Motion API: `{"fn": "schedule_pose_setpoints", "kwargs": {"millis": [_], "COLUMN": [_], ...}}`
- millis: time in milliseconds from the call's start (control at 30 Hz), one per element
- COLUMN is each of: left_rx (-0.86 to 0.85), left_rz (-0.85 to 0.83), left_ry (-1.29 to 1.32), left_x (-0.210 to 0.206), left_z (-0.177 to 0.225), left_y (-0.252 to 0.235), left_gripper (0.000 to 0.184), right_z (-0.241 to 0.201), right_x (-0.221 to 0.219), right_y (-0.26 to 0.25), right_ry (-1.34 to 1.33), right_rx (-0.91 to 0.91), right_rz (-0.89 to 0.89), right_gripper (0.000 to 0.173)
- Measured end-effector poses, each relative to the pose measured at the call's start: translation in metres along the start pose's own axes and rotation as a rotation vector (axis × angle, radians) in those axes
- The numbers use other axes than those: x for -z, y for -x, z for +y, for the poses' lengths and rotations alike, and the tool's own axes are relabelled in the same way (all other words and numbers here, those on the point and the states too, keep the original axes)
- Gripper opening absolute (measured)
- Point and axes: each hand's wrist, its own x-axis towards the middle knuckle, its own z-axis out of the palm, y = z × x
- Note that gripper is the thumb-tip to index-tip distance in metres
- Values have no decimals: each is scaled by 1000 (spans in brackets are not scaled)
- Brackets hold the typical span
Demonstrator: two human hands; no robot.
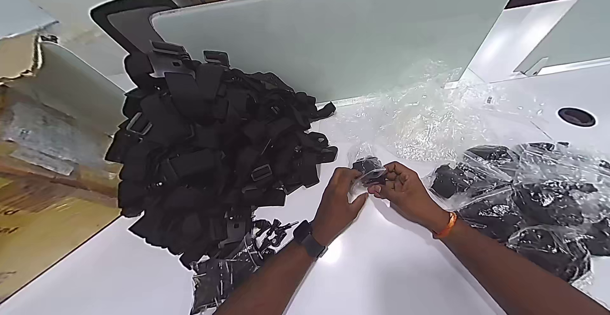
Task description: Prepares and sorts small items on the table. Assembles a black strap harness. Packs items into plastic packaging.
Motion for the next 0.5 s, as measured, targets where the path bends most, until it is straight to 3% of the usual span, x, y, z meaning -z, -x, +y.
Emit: {"fn": "schedule_pose_setpoints", "kwargs": {"millis": [133,333,500], "left_rx": [100,60,73], "left_rz": [87,182,179], "left_ry": [21,20,-8], "left_x": [0,-1,-1], "left_z": [-6,-7,-5], "left_y": [-2,-1,-1], "left_gripper": [35,23,19], "right_z": [-2,7,8], "right_x": [-5,0,-1], "right_y": [2,4,5], "right_ry": [58,295,338], "right_rx": [-17,182,274], "right_rz": [74,133,191], "right_gripper": [26,19,18]}}
